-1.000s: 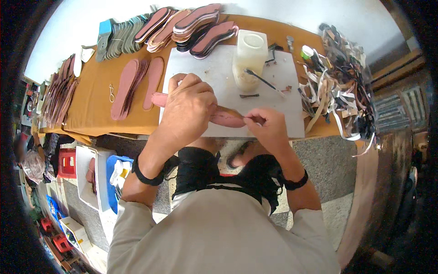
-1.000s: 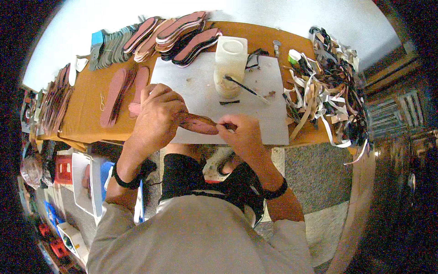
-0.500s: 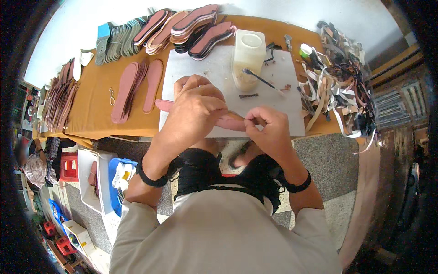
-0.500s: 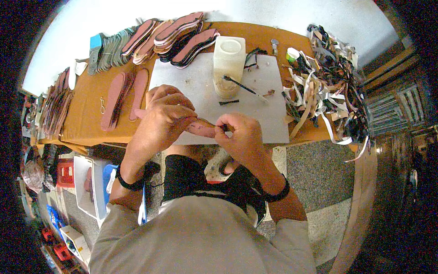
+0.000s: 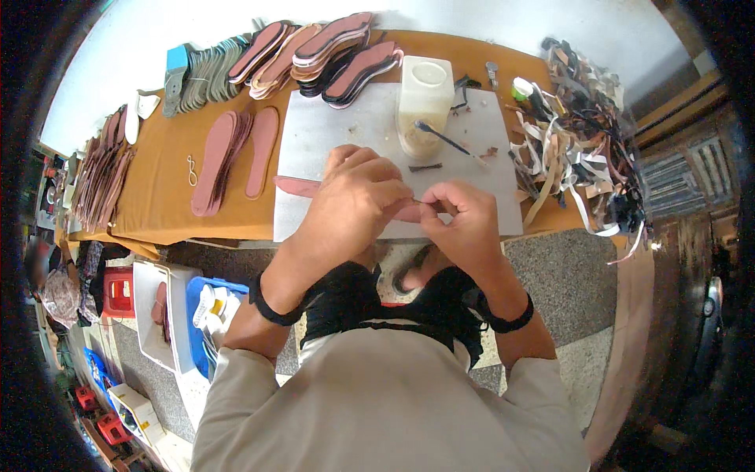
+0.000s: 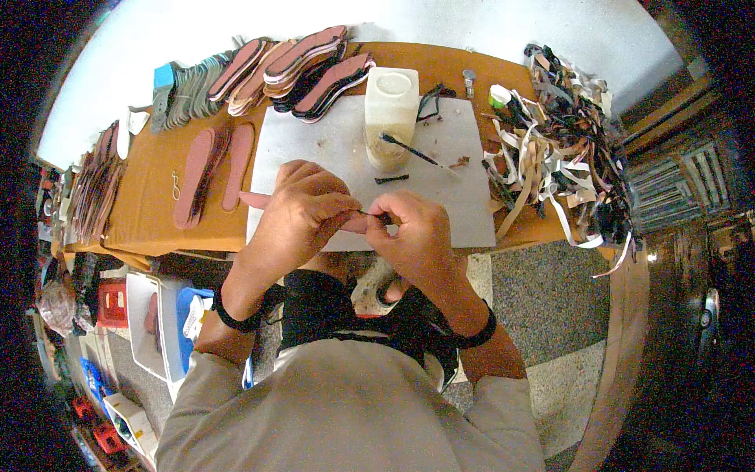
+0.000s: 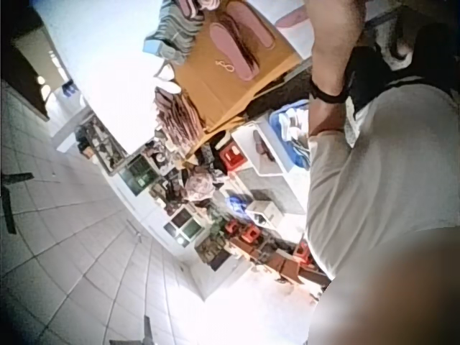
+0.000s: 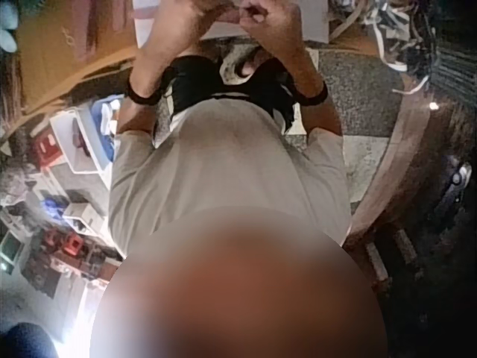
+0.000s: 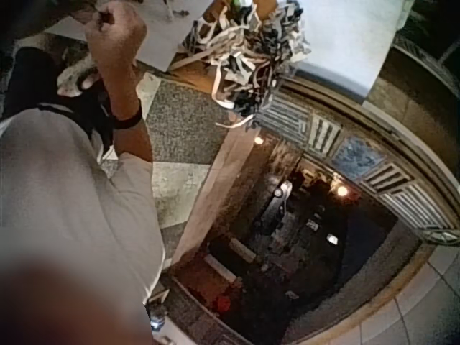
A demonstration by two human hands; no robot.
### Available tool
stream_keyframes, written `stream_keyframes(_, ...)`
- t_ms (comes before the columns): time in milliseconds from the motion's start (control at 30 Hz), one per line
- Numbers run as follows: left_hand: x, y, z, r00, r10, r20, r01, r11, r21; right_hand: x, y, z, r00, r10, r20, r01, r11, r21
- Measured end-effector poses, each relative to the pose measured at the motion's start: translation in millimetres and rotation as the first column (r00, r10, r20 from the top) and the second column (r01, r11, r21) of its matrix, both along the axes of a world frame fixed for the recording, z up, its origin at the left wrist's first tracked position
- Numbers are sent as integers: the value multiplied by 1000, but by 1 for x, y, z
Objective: The person picks up a stack of insoles, removes a rubber band, and applies glue to one insole using a brush. They then pick up a leather strip and press it along the edge of the insole by hand.
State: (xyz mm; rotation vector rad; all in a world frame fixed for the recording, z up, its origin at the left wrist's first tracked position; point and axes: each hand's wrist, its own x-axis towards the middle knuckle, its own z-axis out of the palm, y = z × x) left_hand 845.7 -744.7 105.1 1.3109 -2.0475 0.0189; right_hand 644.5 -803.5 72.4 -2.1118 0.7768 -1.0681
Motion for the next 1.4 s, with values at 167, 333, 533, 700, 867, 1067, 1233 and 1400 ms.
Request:
stream_keyframes(167,1,2,1,1000,-7,1,6,1000,17,0,1,2,1000,-1,11,1,1000,-9)
stream_keyframes(333,5,2,8,995,-95,-44,98,992,84,-5,1,6,1000,27,-10,-27,1000,-15)
stream_keyframes(533,11,6,12,987,-154,-45,159,972,171,-9,3,15,995,80,-62,-83,996,-45)
stream_keyframes(700,17,10,20,992,-125,-24,127,955,269,-20,4,31,995,87,-41,-64,922,381)
stream_keyframes(867,21,14,26,989,-144,-42,150,946,288,-20,3,33,996,85,-33,-68,935,347)
stream_keyframes(1067,26,17,32,989,-141,-51,150,932,329,-22,3,37,994,101,-50,-74,923,378)
stream_keyframes(1233,30,17,28,977,-137,-165,192,901,389,-24,1,39,993,99,-69,-71,938,338)
stream_keyframes(1400,36,16,23,974,-175,-148,218,901,375,-27,-1,39,988,114,-104,-63,913,404)
